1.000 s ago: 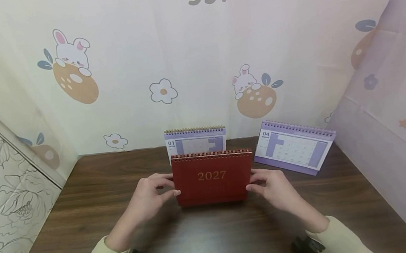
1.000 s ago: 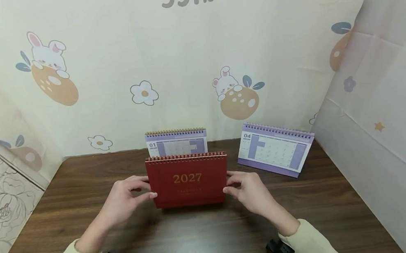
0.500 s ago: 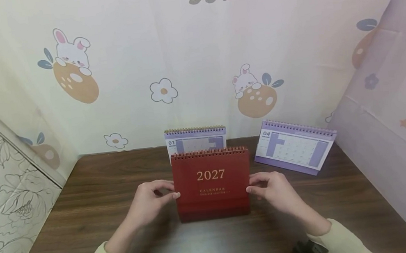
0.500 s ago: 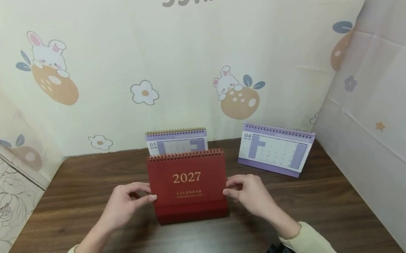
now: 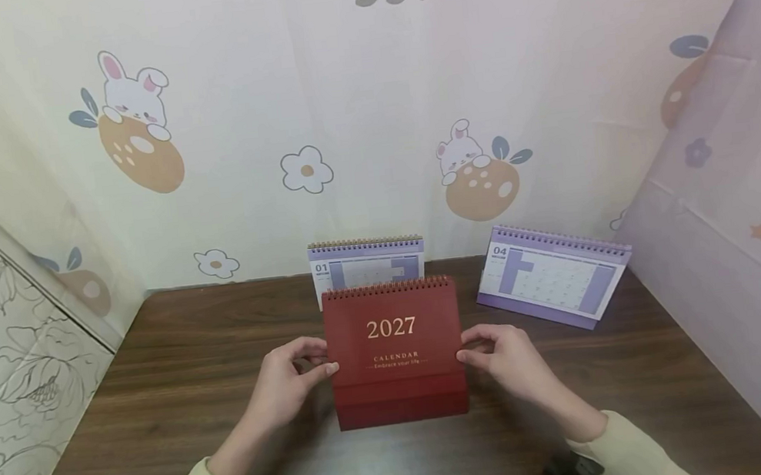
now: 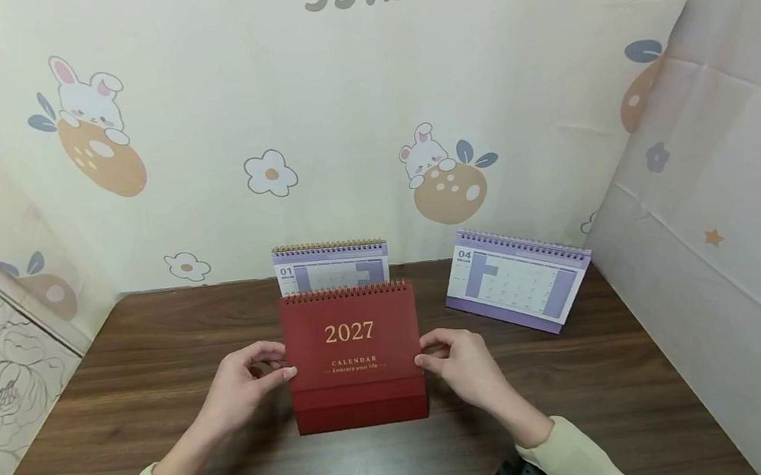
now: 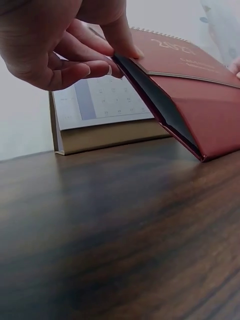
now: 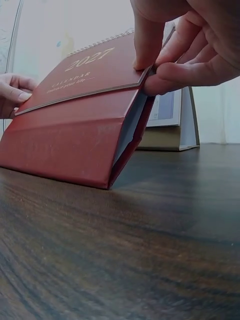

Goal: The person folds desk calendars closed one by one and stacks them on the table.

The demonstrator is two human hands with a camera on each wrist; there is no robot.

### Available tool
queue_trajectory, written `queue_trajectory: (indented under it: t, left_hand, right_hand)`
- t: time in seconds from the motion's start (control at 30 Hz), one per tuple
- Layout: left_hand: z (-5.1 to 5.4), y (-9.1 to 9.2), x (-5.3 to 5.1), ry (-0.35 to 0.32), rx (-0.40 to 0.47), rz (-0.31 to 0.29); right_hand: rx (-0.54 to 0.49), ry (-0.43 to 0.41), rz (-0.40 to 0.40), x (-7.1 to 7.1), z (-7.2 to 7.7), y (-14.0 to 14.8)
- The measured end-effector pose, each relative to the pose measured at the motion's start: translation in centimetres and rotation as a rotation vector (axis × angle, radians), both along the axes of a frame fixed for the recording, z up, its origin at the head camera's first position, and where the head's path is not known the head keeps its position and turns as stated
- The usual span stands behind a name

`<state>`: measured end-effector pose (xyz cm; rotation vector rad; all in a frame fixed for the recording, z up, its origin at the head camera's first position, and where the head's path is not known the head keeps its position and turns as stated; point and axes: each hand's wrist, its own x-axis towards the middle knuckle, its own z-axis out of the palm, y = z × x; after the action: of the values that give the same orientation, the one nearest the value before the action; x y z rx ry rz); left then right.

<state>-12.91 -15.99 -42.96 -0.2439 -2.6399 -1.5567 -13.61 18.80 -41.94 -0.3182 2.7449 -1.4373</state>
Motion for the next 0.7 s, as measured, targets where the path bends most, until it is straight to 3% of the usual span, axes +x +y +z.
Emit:
queue_trajectory:
  t: [0.2,0.37,0.7]
  left_hand:
    - [-0.4,0.2,-0.2,-0.092,0.004,0.017]
    - [-0.8,0.3,-0.4,-0.15,-0.042,-0.008]
    - [-1.4,0.0,-0.4,-0.183,-0.11,-0.064]
  right_hand:
    - [-0.011,-0.026,-0.006,-0.4,-0.6,-0.2]
    - [-0.017,-0.073,0.008,-0.6,-1.1,-0.2]
    - [0.135,-0.135,0.111,-0.7,-1.6,-0.1]
